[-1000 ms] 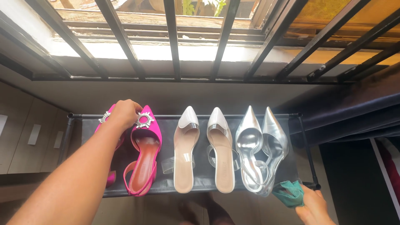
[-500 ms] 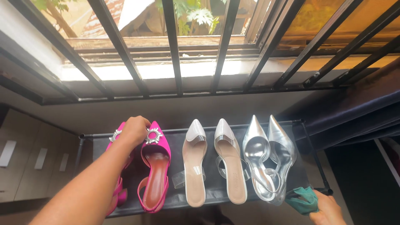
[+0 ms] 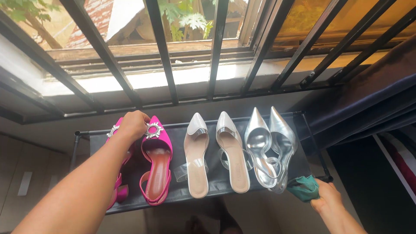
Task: Cleaning and organizing various pairs of shoes on a multi-tiered rack using a cloth.
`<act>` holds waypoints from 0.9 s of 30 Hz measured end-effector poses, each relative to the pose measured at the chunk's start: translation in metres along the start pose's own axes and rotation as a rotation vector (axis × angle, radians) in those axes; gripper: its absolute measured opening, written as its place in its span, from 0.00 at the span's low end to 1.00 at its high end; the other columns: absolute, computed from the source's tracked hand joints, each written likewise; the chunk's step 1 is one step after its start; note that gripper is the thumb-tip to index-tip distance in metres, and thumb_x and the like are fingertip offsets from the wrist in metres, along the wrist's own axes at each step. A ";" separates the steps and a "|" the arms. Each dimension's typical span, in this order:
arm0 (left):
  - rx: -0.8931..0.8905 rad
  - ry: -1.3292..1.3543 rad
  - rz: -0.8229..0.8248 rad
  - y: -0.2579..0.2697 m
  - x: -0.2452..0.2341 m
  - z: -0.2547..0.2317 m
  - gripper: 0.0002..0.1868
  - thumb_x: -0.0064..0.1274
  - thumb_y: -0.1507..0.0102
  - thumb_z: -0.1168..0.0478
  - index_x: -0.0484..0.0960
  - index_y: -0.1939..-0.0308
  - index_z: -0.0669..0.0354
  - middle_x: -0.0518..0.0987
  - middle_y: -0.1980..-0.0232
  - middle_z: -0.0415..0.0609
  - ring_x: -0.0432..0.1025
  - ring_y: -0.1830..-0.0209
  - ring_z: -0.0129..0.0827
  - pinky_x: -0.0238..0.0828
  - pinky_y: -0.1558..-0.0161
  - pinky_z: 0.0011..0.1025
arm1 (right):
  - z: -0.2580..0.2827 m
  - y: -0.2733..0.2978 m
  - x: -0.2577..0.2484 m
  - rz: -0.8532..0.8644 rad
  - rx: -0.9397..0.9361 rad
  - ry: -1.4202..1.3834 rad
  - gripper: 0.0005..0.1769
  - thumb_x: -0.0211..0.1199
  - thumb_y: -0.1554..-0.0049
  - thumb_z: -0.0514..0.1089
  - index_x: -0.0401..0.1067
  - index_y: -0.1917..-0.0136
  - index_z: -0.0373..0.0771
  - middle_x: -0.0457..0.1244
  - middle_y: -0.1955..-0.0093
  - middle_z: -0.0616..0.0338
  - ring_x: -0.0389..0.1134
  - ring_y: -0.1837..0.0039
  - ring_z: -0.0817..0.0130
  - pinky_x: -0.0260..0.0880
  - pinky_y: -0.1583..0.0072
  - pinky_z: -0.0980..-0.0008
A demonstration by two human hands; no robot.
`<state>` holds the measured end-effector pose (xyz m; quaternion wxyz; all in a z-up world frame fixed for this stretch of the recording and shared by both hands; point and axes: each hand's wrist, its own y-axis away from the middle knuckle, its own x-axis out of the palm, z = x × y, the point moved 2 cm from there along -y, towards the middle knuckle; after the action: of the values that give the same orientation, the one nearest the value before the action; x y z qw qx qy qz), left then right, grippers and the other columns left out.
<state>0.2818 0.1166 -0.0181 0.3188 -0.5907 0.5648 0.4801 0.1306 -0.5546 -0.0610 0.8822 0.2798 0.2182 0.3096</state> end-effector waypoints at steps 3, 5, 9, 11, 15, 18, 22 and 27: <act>-0.010 -0.004 -0.010 -0.017 -0.004 0.000 0.17 0.57 0.43 0.69 0.90 0.52 0.50 0.85 0.53 0.58 0.79 0.49 0.50 0.74 0.43 0.42 | 0.013 0.005 0.022 0.016 -0.005 -0.066 0.17 0.64 0.44 0.36 0.61 0.45 0.41 0.62 0.58 0.57 0.65 0.68 0.70 0.55 0.74 0.69; -0.012 -0.004 -0.017 -0.029 -0.005 0.000 0.17 0.57 0.43 0.69 0.90 0.52 0.50 0.85 0.52 0.59 0.79 0.49 0.50 0.74 0.43 0.42 | 0.020 0.004 0.035 0.030 -0.013 -0.116 0.17 0.64 0.45 0.35 0.61 0.46 0.42 0.63 0.56 0.56 0.68 0.67 0.69 0.59 0.73 0.70; -0.028 0.009 -0.022 -0.050 -0.009 0.002 0.18 0.56 0.42 0.70 0.90 0.51 0.50 0.85 0.52 0.58 0.79 0.49 0.51 0.74 0.43 0.41 | 0.034 -0.001 0.058 0.027 0.005 -0.211 0.18 0.64 0.45 0.32 0.60 0.47 0.42 0.64 0.53 0.52 0.72 0.64 0.67 0.71 0.70 0.68; -0.033 0.003 -0.016 -0.060 -0.008 0.004 0.19 0.56 0.43 0.70 0.90 0.50 0.50 0.85 0.52 0.58 0.79 0.49 0.51 0.74 0.43 0.41 | 0.035 -0.013 0.062 0.023 -0.003 -0.166 0.19 0.66 0.45 0.33 0.60 0.45 0.41 0.64 0.52 0.51 0.71 0.63 0.67 0.68 0.71 0.67; -0.040 -0.023 -0.012 -0.078 -0.011 0.008 0.18 0.57 0.43 0.70 0.90 0.51 0.51 0.85 0.52 0.57 0.79 0.49 0.50 0.74 0.44 0.41 | 0.027 -0.067 0.071 0.023 -0.008 -0.101 0.22 0.69 0.44 0.34 0.59 0.43 0.43 0.64 0.52 0.52 0.67 0.60 0.65 0.58 0.69 0.63; -0.041 -0.017 -0.006 -0.089 -0.012 0.012 0.18 0.57 0.42 0.69 0.90 0.51 0.50 0.85 0.52 0.57 0.80 0.49 0.49 0.75 0.45 0.41 | 0.047 -0.026 0.095 0.006 0.033 -0.282 0.44 0.64 0.46 0.29 0.46 0.23 0.44 0.63 0.45 0.44 0.73 0.52 0.58 0.76 0.59 0.56; -0.066 0.003 0.031 -0.099 -0.016 0.010 0.19 0.57 0.43 0.69 0.90 0.50 0.50 0.86 0.53 0.56 0.81 0.51 0.48 0.75 0.46 0.40 | 0.027 -0.083 0.089 0.157 -0.093 -0.143 0.48 0.69 0.43 0.36 0.50 0.16 0.29 0.64 0.37 0.41 0.72 0.50 0.59 0.72 0.57 0.57; -0.126 0.022 0.105 -0.099 -0.029 0.004 0.20 0.58 0.45 0.69 0.90 0.50 0.50 0.87 0.54 0.54 0.81 0.53 0.47 0.76 0.48 0.39 | 0.031 -0.064 0.092 0.040 0.070 -0.159 0.62 0.63 0.44 0.33 0.20 0.14 0.45 0.58 0.32 0.37 0.72 0.43 0.53 0.74 0.47 0.48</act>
<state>0.3803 0.1460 -0.0088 0.2493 -0.5845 0.5668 0.5244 0.2406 -0.5463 -0.0973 0.8801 0.3382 0.1525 0.2962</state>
